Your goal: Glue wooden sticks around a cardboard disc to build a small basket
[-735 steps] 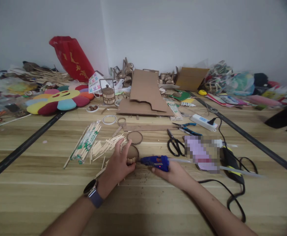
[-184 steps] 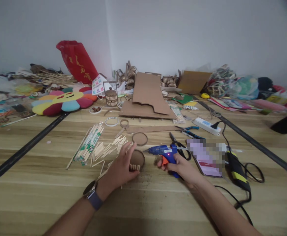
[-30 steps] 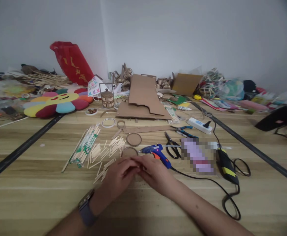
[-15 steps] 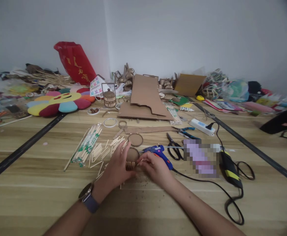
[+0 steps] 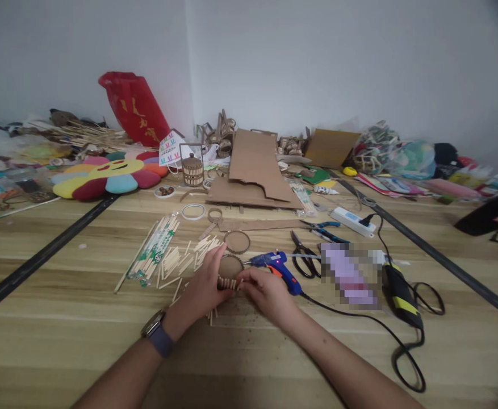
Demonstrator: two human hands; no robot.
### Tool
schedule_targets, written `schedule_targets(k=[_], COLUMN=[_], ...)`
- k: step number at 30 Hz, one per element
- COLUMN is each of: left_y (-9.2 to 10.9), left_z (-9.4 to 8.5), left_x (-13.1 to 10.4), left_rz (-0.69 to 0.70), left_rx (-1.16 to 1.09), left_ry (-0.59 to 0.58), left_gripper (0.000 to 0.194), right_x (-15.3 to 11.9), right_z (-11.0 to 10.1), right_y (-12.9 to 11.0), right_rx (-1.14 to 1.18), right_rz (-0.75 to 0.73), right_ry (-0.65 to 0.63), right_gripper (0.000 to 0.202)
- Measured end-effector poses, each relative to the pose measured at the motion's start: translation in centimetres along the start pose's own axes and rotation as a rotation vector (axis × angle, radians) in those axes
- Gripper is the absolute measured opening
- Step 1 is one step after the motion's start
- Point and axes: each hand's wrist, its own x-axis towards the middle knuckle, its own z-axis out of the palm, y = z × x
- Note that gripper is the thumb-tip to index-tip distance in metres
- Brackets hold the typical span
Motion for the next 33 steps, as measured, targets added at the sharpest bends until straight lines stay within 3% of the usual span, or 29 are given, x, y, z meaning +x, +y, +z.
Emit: schedule_targets(k=[10, 24, 33], left_y=[0.3, 0.9, 1.3], left_z=[0.0, -0.4, -0.7], left_x=[0.0, 0.1, 0.2], left_rz=[-0.031, -0.075, -0.094], left_rx=[-0.016, 0.014, 0.035], left_ry=[-0.013, -0.041, -0.054], left_gripper=[0.102, 0.104, 0.104], right_x=[0.1, 0.0, 0.0], right_z=[0.3, 0.9, 1.1], right_y=[0.1, 0.9, 1.1], right_rx=[-0.072, -0.536, -0.600], right_rz=[-0.007, -0.170, -0.180], right_ry=[-0.045, -0.112, -0.096], right_gripper=[0.021, 0.021, 0.021])
